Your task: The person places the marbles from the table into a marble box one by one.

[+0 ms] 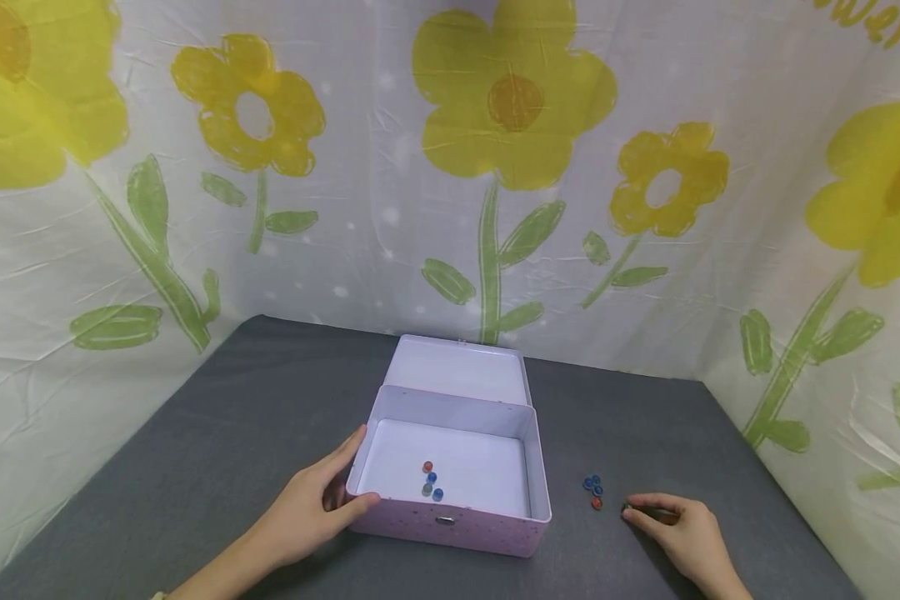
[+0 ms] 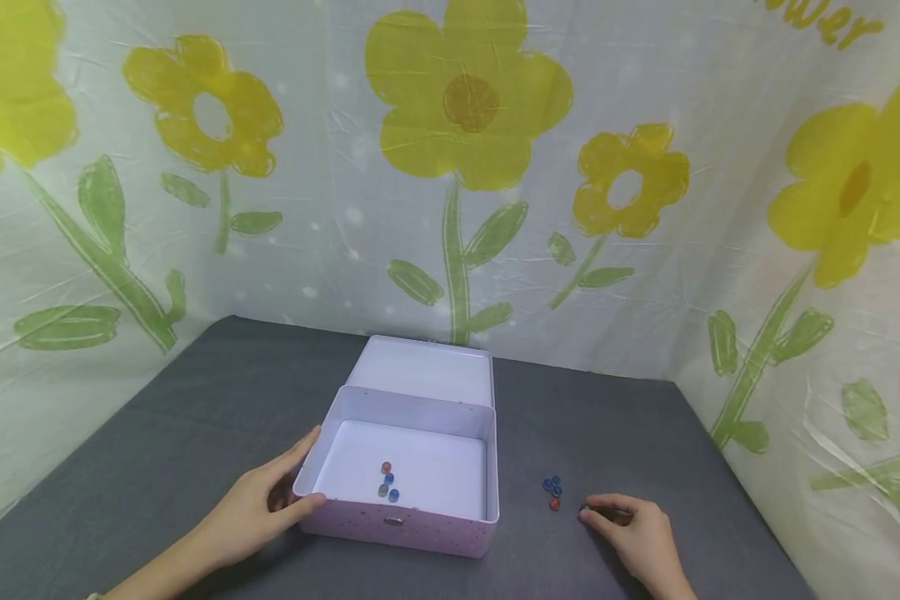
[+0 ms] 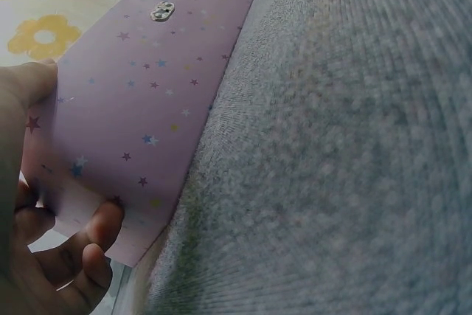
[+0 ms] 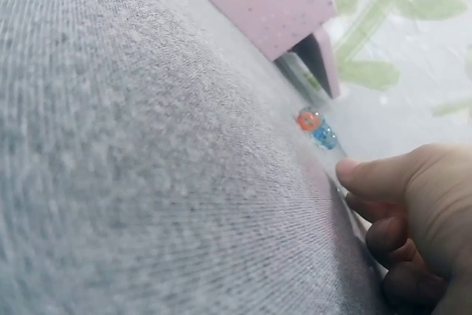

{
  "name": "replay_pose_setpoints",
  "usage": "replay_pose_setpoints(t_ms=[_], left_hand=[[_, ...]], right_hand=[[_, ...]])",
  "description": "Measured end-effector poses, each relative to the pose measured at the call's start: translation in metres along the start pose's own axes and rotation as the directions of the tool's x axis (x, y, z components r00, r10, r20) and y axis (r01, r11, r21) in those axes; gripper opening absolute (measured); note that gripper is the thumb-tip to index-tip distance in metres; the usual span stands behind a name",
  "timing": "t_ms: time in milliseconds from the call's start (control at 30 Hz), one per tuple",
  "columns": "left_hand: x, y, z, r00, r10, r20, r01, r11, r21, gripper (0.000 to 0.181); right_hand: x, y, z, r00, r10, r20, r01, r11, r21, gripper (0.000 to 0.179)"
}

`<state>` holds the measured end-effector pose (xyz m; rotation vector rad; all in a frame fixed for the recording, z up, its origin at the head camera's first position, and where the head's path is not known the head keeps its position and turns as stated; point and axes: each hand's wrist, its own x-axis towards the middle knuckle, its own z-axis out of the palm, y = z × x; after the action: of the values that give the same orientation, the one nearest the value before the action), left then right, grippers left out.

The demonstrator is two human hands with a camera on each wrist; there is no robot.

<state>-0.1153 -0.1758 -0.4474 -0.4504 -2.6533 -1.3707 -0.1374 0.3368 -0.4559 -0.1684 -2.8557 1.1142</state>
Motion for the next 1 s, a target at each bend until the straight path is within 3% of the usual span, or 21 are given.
replay_pose_setpoints(t_ms=[167, 567, 1000], left_hand=[[0.0, 0.0, 0.0, 1.0, 0.01, -0.007, -0.01, 1.0, -0.01, 0.09], [0.001, 0.0, -0.002, 1.0, 0.005, -0.006, -0.005, 1.0, -0.002, 0.09], [0.001, -0.001, -0.001, 1.0, -0.014, 0.01, 0.014, 1.0, -0.012, 0.089]], right_hand=[[0.002, -0.002, 0.0, 1.0, 0.021, -0.015, -0.021, 1.0, 0.013, 0.035], [0.007, -0.011, 0.002, 0.992, 0.128, 0.013, -0.129, 0.976, 0.178, 0.045], [0.019, -0.045, -0.005, 0.997, 0.073, -0.001, -0.071, 0.976, 0.206, 0.052]])
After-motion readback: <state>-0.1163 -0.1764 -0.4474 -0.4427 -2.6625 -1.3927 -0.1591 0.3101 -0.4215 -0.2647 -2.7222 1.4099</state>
